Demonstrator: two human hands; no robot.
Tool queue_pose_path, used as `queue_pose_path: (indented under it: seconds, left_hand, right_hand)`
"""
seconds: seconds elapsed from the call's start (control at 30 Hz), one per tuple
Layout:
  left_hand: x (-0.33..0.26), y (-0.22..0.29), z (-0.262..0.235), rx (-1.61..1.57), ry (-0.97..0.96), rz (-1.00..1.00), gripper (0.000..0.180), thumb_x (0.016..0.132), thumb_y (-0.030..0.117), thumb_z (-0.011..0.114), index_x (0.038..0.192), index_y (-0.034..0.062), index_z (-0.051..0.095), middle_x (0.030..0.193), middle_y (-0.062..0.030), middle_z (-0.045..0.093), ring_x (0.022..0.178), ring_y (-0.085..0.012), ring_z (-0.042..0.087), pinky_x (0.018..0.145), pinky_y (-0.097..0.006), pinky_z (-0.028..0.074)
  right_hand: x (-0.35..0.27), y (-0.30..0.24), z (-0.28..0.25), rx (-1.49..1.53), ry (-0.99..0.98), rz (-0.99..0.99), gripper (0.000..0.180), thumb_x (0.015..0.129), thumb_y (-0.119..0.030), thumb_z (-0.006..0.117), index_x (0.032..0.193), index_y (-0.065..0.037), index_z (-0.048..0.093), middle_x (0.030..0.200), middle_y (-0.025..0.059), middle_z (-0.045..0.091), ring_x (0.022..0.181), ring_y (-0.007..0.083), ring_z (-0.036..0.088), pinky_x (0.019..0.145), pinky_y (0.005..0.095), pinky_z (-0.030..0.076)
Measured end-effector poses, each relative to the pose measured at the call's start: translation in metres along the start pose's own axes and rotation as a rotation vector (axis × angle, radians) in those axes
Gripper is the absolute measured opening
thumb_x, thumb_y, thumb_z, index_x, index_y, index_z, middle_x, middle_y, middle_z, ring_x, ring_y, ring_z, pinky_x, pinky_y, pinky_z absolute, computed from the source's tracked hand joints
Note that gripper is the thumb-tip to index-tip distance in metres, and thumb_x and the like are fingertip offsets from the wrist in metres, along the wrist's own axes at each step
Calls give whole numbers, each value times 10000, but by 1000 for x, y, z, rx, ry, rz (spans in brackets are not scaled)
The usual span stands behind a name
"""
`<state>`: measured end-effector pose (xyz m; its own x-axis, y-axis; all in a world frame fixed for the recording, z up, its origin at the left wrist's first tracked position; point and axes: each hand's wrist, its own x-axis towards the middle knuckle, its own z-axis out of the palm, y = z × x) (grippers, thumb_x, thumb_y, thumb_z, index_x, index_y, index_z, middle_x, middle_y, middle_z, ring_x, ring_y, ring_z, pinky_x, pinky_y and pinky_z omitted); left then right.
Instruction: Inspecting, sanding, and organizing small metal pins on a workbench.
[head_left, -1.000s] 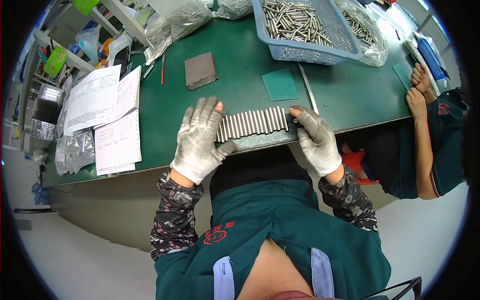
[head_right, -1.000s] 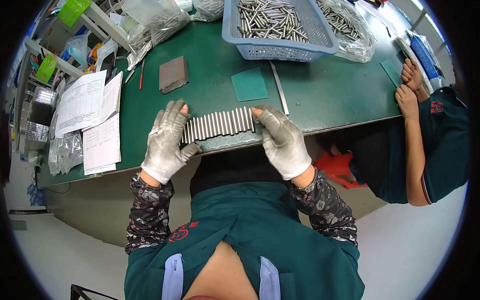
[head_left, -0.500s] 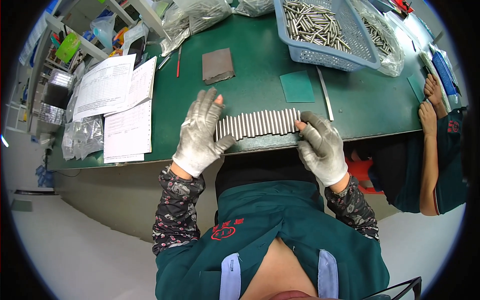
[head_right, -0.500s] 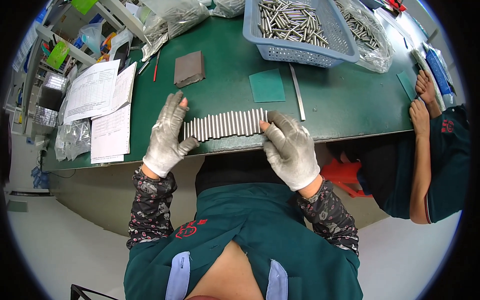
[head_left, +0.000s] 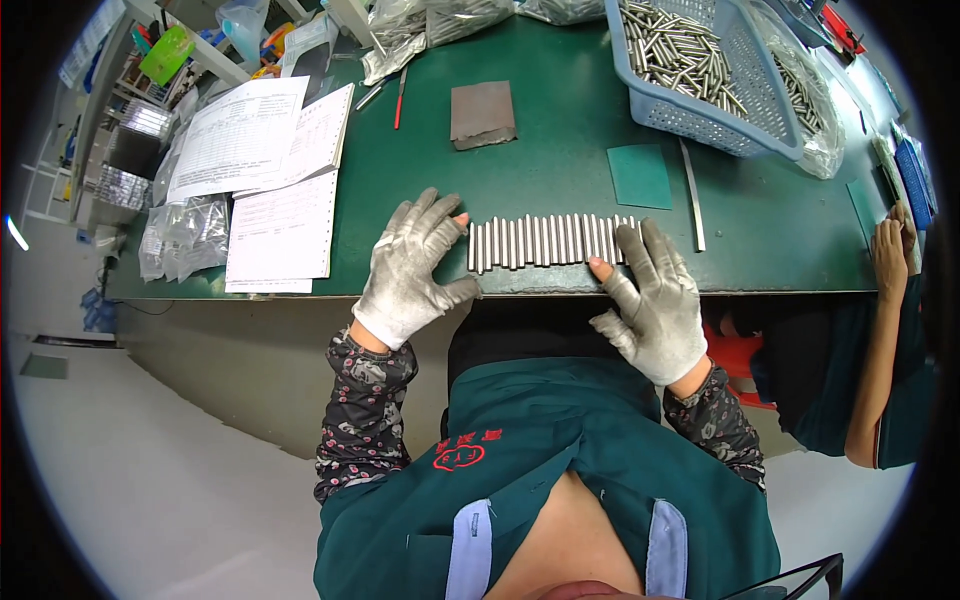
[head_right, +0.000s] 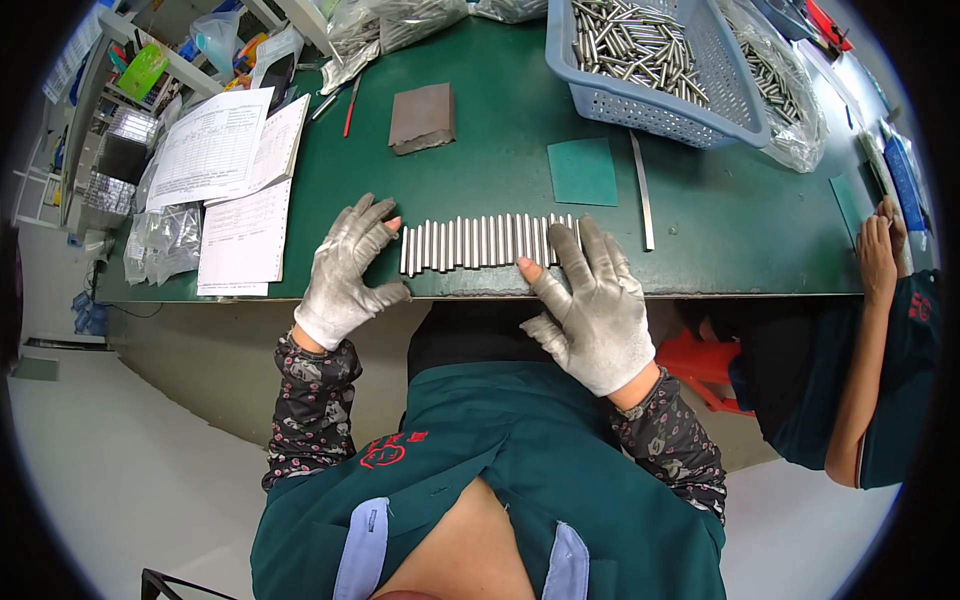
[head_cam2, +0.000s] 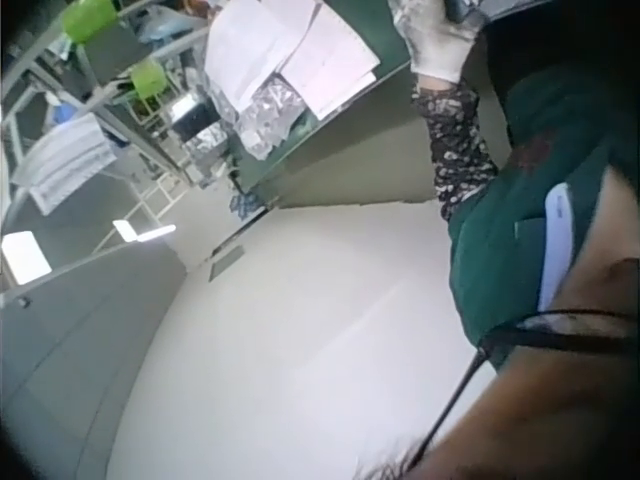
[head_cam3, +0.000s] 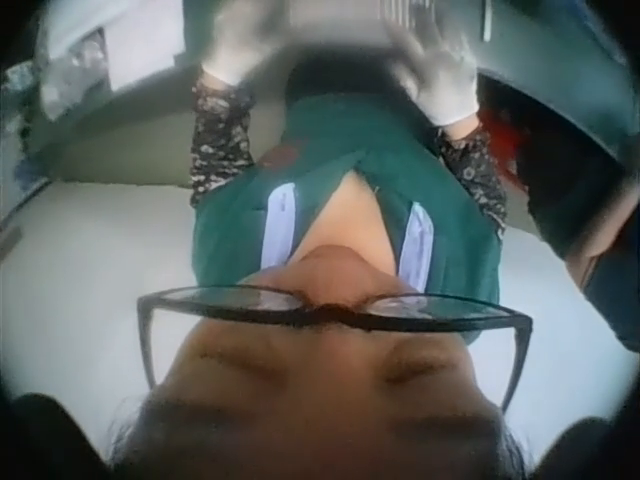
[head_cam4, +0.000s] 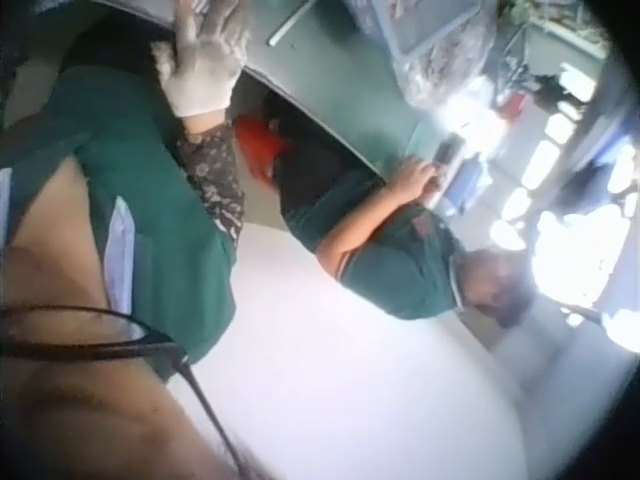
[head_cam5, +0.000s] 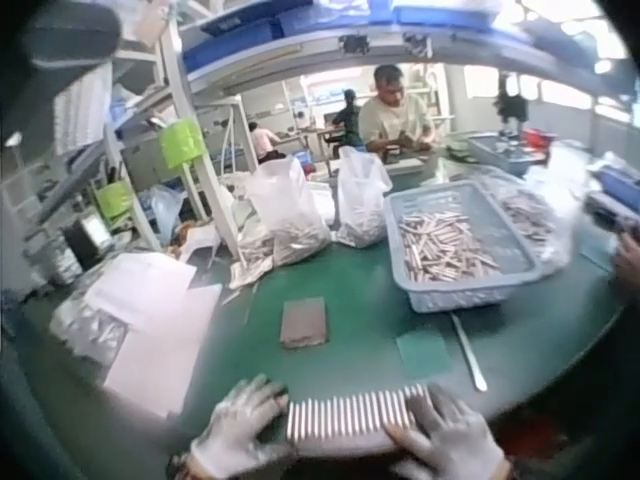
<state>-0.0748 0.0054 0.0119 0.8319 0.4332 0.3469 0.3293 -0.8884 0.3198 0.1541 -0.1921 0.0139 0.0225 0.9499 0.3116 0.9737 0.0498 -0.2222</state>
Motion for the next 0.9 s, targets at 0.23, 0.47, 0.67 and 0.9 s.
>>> queue_pose_path:
  seconds: [0.23,0.47,0.67,0.9]
  left_hand:
    - [11,5,3,18,-19,18,637,594,260,812,1161,76,586,1313,-131,516,1279,-354,431,1083,-521,316]
    - [17,7,-2,-13,-30,67,511,630,219,787,1080,69,597,1270,-135,553,1244,-373,470,1055,-515,350]
    - [24,-2,2,-46,70,210,260,799,219,661,997,55,620,1199,-147,591,1169,-381,533,1002,-496,398]
    - [31,-7,27,-287,308,-48,145,901,146,604,966,16,603,1184,-181,591,943,-216,633,788,-309,526]
  right_hand:
    - [-1,-2,0,-29,2,45,640,698,-383,708,1296,-224,545,1346,172,447,1275,424,388,1050,529,344]
    - [-2,-2,3,-42,11,34,607,724,-404,669,1286,-209,553,1365,187,437,1274,433,388,1051,535,332]
    - [-1,-1,3,-52,15,40,605,726,-412,663,1287,-214,553,1360,177,446,1268,429,393,1042,534,339]
    - [-1,-1,6,-51,40,48,639,688,-374,709,1294,-244,551,1337,149,468,1267,401,399,1046,522,340]
